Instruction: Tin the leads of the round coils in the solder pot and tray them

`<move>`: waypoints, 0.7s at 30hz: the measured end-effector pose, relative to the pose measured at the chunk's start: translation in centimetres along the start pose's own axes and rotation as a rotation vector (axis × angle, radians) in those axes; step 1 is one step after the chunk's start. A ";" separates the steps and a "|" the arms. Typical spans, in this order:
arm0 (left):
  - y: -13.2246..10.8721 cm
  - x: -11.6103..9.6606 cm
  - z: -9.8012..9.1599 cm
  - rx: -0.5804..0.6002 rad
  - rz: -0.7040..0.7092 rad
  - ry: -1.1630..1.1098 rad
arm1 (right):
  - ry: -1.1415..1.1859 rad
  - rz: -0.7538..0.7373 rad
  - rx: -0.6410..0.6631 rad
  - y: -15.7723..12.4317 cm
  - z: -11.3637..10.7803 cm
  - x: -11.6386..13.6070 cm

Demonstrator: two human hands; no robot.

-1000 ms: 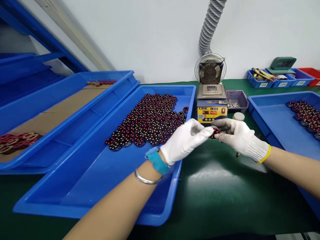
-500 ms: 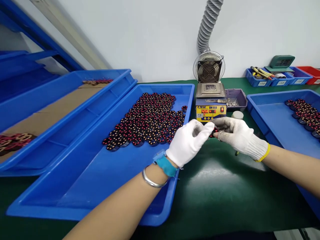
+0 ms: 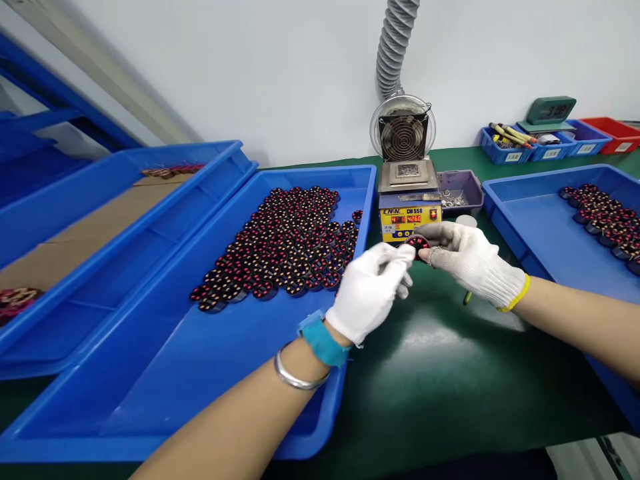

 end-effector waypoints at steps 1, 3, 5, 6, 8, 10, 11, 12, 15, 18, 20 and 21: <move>-0.1 -0.5 -1.0 -0.098 0.046 -0.031 | -0.009 -0.003 -0.012 0.0 -0.2 0.1; -0.4 -1.4 -3.2 -0.301 0.133 -0.073 | -0.033 -0.004 -0.034 0.1 -0.4 0.2; -0.5 -1.6 -4.4 -0.394 0.160 -0.060 | -0.053 -0.001 -0.042 0.2 -0.4 0.2; -0.3 -1.5 -4.2 -0.371 0.147 -0.029 | -0.058 0.000 -0.040 0.2 -0.3 0.2; 0.2 -0.9 -2.8 -0.242 0.102 0.060 | -0.057 -0.002 -0.027 0.1 0.0 0.0; 0.3 -0.3 -1.1 -0.110 0.070 0.138 | -0.049 -0.009 -0.019 -0.1 0.2 -0.1; 0.2 -0.1 -0.6 -0.080 0.065 0.159 | -0.049 -0.012 -0.022 -0.1 0.2 -0.2; 0.1 -0.1 -0.3 -0.073 0.069 0.169 | -0.057 -0.015 -0.031 -0.2 0.1 -0.2; -0.3 -0.6 -0.7 -0.120 0.117 0.135 | -0.116 -0.042 -0.078 0.2 -0.9 0.1; -0.4 -0.7 -1.2 -0.123 0.122 0.169 | -0.208 -0.113 -0.105 2.2 -2.4 1.7; -0.2 -0.5 -0.5 -0.017 0.131 0.335 | -0.365 -0.210 -0.130 4.6 -3.6 3.8; -0.1 -0.3 0.3 0.061 0.147 0.449 | -0.494 -0.272 -0.153 6.1 -4.1 5.1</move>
Point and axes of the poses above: each hand's wrist, its own y-axis towards the middle knuckle, its own z-axis out of the palm, x = y × z, the point moved 8 cm from there along y, towards the middle knuckle, and after that the axes turned 8 degrees about y, right-handed, at the moved point
